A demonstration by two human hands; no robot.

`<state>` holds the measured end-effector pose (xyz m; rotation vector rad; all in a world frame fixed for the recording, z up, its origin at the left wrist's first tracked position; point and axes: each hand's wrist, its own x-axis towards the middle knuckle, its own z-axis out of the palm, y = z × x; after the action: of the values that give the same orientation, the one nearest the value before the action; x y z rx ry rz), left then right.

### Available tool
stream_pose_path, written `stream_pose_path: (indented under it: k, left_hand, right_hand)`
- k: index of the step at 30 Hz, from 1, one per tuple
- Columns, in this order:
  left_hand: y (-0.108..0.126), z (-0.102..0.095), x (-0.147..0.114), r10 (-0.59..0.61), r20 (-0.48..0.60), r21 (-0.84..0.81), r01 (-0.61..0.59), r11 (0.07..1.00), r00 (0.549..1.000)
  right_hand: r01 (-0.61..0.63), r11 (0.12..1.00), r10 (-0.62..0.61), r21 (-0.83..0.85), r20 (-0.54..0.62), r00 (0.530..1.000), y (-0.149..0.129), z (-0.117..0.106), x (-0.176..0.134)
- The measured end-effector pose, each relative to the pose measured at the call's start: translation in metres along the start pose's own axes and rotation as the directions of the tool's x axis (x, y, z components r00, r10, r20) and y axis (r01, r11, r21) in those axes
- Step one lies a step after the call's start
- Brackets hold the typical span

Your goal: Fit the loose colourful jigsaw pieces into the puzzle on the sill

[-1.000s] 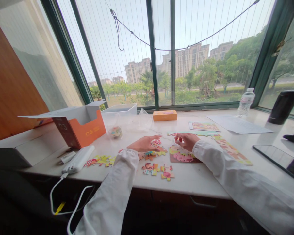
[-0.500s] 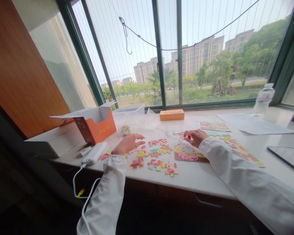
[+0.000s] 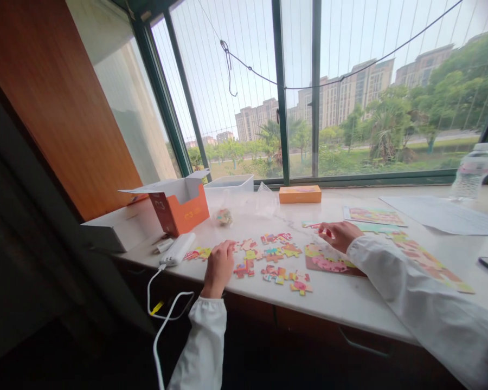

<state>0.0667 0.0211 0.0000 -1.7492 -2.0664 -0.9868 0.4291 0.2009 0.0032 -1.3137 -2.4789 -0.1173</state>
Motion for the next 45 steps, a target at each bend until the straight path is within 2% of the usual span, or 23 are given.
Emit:
stream_pose_path:
  k: [2, 6, 10, 12, 14, 19, 28, 32, 39, 42, 45]
  left_hand:
    - [0.001, 0.001, 0.0, 0.001, 0.035, 0.009, -0.002, 1.0, 0.999]
    - [0.001, -0.001, 0.0, -0.059, 0.019, 0.018, 0.059, 0.998, 0.998]
    - [-0.003, -0.001, -0.001, -0.249, -0.14, 0.045, 0.257, 0.965, 0.958]
    - [-0.004, 0.0, -0.001, -0.26, -0.219, 0.062, 0.28, 0.958, 0.94]
    - [-0.005, 0.0, -0.002, -0.22, -0.239, 0.106, 0.25, 0.962, 0.946]
    - [-0.005, 0.0, -0.004, -0.192, -0.187, 0.189, 0.227, 0.955, 0.963]
    - [-0.003, -0.002, -0.007, -0.211, -0.133, 0.197, 0.235, 0.952, 0.968]
    - [0.0, -0.006, -0.007, -0.227, -0.055, 0.19, 0.234, 0.954, 0.972]
    - [0.001, -0.007, -0.008, -0.275, 0.074, 0.126, 0.264, 0.956, 0.959]
    - [0.001, -0.007, -0.009, -0.217, 0.092, 0.12, 0.206, 0.971, 0.972]
    - [0.003, -0.01, -0.01, -0.105, 0.13, 0.1, 0.092, 0.991, 0.986]
  right_hand:
    - [-0.028, 1.0, 0.028, 0.008, -0.002, 1.0, 0.003, 0.002, 0.0]
    - [-0.069, 0.997, 0.069, 0.013, 0.008, 0.998, 0.009, 0.004, -0.001]
    - [-0.071, 0.997, 0.072, 0.016, -0.005, 0.997, 0.009, 0.007, -0.001]
    - [-0.064, 0.998, 0.064, 0.025, -0.008, 0.998, 0.008, 0.008, -0.001]
    - [-0.053, 0.998, 0.053, 0.034, -0.01, 0.999, 0.009, 0.011, 0.0]
    - [-0.037, 0.998, 0.038, 0.05, -0.014, 0.999, 0.014, 0.018, 0.001]
    - [-0.056, 0.995, 0.056, 0.079, 0.008, 0.998, 0.014, 0.025, 0.002]
    - [-0.054, 0.994, 0.051, 0.1, 0.03, 0.998, 0.011, 0.024, 0.002]
    - [-0.029, 0.993, 0.032, 0.113, -0.02, 0.999, 0.006, 0.028, -0.001]
    - [-0.02, 0.993, 0.024, 0.116, -0.033, 0.999, 0.005, 0.028, -0.001]
    - [-0.021, 0.994, 0.027, 0.106, -0.056, 0.998, 0.004, 0.028, -0.001]
